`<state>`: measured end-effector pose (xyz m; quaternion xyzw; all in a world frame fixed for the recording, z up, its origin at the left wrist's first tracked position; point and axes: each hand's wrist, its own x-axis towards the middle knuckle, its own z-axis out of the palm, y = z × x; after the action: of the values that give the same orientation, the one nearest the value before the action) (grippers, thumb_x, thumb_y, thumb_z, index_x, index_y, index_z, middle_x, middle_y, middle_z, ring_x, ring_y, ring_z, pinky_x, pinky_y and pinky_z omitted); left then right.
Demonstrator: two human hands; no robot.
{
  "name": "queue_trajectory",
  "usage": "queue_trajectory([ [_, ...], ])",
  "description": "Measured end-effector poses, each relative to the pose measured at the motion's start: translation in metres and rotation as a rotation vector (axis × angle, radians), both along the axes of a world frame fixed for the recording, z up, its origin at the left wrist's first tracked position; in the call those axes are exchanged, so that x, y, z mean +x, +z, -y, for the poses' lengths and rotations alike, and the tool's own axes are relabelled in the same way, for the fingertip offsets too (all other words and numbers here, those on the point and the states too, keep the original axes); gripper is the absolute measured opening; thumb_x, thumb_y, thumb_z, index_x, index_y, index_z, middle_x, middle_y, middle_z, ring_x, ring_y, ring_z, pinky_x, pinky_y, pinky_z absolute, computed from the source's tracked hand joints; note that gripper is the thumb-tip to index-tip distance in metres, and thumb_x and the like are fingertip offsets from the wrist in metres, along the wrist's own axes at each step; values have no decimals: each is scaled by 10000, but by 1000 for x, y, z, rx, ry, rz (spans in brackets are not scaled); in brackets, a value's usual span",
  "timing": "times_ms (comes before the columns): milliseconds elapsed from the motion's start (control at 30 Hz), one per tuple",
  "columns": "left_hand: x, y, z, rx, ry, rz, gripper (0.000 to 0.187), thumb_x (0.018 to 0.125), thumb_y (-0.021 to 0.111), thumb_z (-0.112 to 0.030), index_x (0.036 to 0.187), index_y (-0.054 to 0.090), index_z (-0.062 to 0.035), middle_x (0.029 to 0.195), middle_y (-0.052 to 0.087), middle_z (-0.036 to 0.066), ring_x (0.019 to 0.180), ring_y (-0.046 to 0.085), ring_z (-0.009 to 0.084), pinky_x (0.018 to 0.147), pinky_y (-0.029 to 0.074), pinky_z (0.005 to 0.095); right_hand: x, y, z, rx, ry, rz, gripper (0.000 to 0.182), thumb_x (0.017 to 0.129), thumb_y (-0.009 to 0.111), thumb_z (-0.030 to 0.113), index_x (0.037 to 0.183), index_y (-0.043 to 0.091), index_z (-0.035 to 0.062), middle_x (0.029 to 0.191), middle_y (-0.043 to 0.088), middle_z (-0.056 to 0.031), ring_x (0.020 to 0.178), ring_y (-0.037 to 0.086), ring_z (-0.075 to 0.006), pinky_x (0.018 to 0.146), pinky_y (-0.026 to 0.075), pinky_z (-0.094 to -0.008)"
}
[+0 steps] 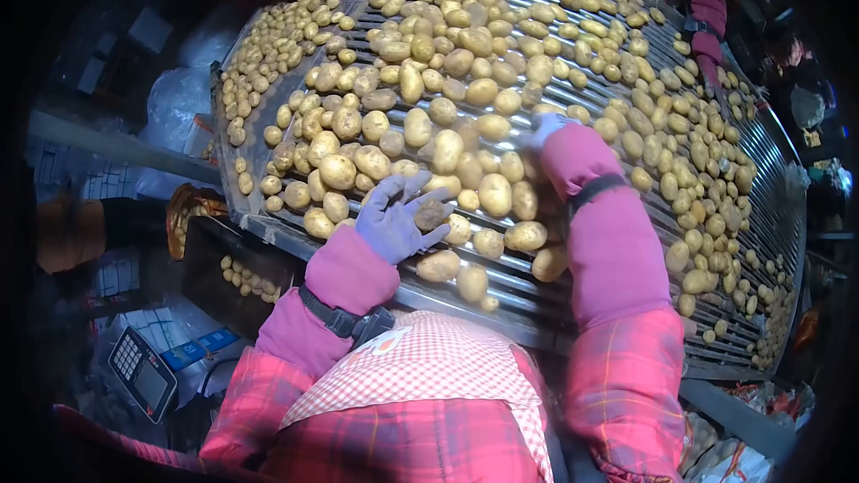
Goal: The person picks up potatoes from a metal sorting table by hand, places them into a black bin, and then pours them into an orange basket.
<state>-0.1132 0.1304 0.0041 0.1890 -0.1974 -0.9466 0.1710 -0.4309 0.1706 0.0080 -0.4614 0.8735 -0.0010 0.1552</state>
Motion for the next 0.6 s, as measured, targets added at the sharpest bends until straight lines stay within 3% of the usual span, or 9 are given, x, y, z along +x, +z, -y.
queue_trajectory([
  [133, 0, -1, 15, 221, 19, -9, 510, 907, 393, -445, 1305, 390, -126, 1278, 449, 157, 1130, 470, 351, 923, 377, 541, -27, -39, 5, -317, -50, 662, 290, 789, 661, 318, 829, 613, 34, 734, 588, -17, 721, 526, -72, 625, 447, -242],
  [233, -12, 11, 23, 365, -4, 29, 518, 912, 378, -448, 1320, 358, -131, 1275, 455, 138, 1123, 477, 342, 917, 377, 539, 81, 41, 10, -536, 44, 696, 274, 768, 659, 301, 853, 641, 41, 759, 616, -71, 715, 583, -149, 667, 481, -286],
  [267, -19, 14, 21, 349, 65, 141, 534, 907, 374, -455, 1332, 328, -137, 1269, 464, 115, 1132, 473, 329, 915, 372, 535, 108, 78, 10, -335, 110, 968, 276, 786, 638, 251, 944, 615, 26, 873, 587, -48, 812, 552, -130, 739, 464, -267],
  [300, -20, 15, 24, 358, 57, 144, 534, 907, 374, -455, 1332, 328, -137, 1269, 464, 115, 1132, 473, 329, 915, 372, 535, 117, 65, 12, -437, 420, 549, 311, 773, 651, 227, 1010, 602, 33, 888, 582, -52, 858, 548, -138, 743, 462, -269],
  [367, -12, 11, 29, 403, 38, 16, 503, 892, 395, -432, 1298, 393, -135, 1284, 456, 110, 1148, 461, 316, 907, 374, 526, 123, 68, 15, -432, 421, 793, 401, 763, 664, 293, 1054, 597, 25, 993, 610, -118, 900, 588, -203, 795, 472, -324],
  [467, 4, 21, 30, 424, 87, 75, 477, 886, 404, -410, 1274, 440, -133, 1298, 445, 119, 1150, 462, 317, 882, 392, 516, 101, 70, 15, -547, -173, 950, 543, 767, 675, 300, 1199, 510, 16, 1102, 573, -145, 1002, 558, -222, 844, 457, -318],
  [500, 9, 25, 32, 391, 151, 188, 467, 887, 403, -399, 1266, 454, -132, 1305, 437, 131, 1143, 469, 324, 860, 410, 510, 55, 17, 10, -681, 0, 701, 542, 776, 666, 315, 1199, 511, 12, 1094, 576, -150, 1026, 552, -230, 853, 458, -316],
  [533, 20, 25, 26, 20, 151, 229, 471, 889, 411, -392, 1278, 440, -130, 1316, 418, 160, 1145, 467, 348, 829, 440, 513, 46, 4, 2, -591, -12, 618, 549, 781, 652, 328, 1204, 506, 10, 1103, 571, -155, 1025, 556, -241, 859, 455, -317],
  [600, 36, 20, 29, -49, 179, 217, 470, 888, 418, -389, 1276, 438, -126, 1322, 410, 167, 1156, 456, 357, 827, 449, 518, 64, 8, 2, -486, 3, 563, 568, 783, 628, 355, 1215, 495, 11, 1116, 563, -165, 1031, 555, -268, 881, 442, -326],
])
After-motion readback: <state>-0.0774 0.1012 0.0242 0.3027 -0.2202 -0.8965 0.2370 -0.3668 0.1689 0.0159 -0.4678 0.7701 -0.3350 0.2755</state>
